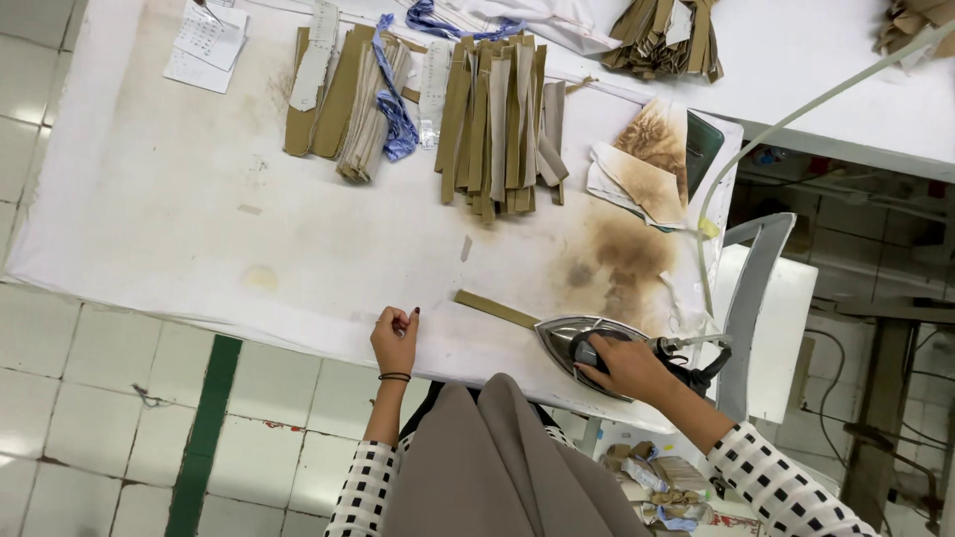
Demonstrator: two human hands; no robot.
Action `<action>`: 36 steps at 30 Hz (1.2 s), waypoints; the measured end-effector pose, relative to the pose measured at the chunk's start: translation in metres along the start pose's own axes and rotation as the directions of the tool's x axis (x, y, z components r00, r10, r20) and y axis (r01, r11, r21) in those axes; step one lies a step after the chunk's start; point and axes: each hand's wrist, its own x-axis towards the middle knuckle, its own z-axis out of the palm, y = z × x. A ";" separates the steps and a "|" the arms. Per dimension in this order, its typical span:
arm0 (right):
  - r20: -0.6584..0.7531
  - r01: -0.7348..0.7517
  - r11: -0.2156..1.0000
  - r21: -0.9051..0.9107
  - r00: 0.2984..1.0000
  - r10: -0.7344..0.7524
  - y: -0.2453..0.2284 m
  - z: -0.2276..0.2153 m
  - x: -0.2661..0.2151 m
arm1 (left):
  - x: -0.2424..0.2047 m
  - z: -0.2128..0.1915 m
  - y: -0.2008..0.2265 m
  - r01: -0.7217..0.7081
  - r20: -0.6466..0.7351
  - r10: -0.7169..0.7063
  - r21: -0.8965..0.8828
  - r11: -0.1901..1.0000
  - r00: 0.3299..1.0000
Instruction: The person repeatedly picks up narrow beige fabric strips, folds them in half lengthwise, and presses them with a steam iron on a white worktable. They handle the strips one at a time, placing each finished piece aside before starting the next.
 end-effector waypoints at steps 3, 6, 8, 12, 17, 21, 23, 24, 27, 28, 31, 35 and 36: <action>0.008 0.044 0.999 0.008 0.999 -0.044 -0.003 -0.005 0.000 | 0.002 -0.005 0.000 0.024 -0.004 -0.024 0.010 1.000 1.000; -0.037 -0.027 0.999 0.030 0.999 0.028 -0.008 0.001 0.010 | 0.004 -0.007 -0.004 0.050 -0.014 -0.051 -0.008 0.999 0.999; -0.015 0.007 1.000 0.028 1.000 -0.006 -0.017 -0.005 0.016 | 0.003 -0.006 -0.008 0.054 -0.011 -0.054 -0.011 0.998 0.998; 0.013 0.112 0.994 0.015 0.994 -0.112 -0.040 -0.015 0.036 | 0.005 -0.008 -0.002 0.050 -0.007 -0.050 -0.012 0.999 0.999; 0.003 0.103 0.994 0.041 0.995 -0.103 -0.072 -0.025 0.074 | 0.008 -0.010 0.000 0.033 -0.022 -0.033 -0.010 0.999 0.999; -0.031 0.126 0.983 0.130 0.992 -0.123 -0.097 -0.052 0.105 | 0.014 -0.010 -0.003 0.003 -0.031 -0.003 -0.004 1.000 1.000; -0.042 0.108 0.986 0.124 0.994 -0.103 -0.099 -0.045 0.123 | 0.017 -0.009 -0.004 0.003 -0.030 -0.003 -0.009 1.000 1.000; -0.053 0.091 0.989 0.120 0.995 -0.085 -0.100 -0.041 0.133 | 0.018 -0.010 -0.004 0.003 -0.030 -0.004 -0.013 1.000 1.000; 0.013 0.200 0.978 0.060 0.980 -0.201 -0.116 -0.055 0.126 | 0.024 -0.011 -0.006 -0.013 -0.004 0.013 -0.002 1.000 1.000; 0.005 0.194 0.979 0.061 0.981 -0.195 -0.115 -0.057 0.128 | 0.030 -0.013 -0.003 -0.022 0.000 0.022 -0.002 1.000 1.000; -0.007 0.154 0.984 0.087 0.988 -0.154 -0.114 -0.054 0.131 | 0.041 -0.018 0.001 -0.034 0.023 0.034 -0.022 0.999 0.999; -0.054 0.067 0.986 0.151 0.997 -0.059 -0.114 -0.046 0.135 | 0.052 -0.025 0.001 -0.072 0.015 0.073 -0.026 0.997 0.997; -0.035 0.115 0.982 0.149 0.993 -0.111 -0.114 -0.046 0.133 | 0.057 -0.025 0.002 -0.076 0.025 0.077 -0.034 0.997 0.997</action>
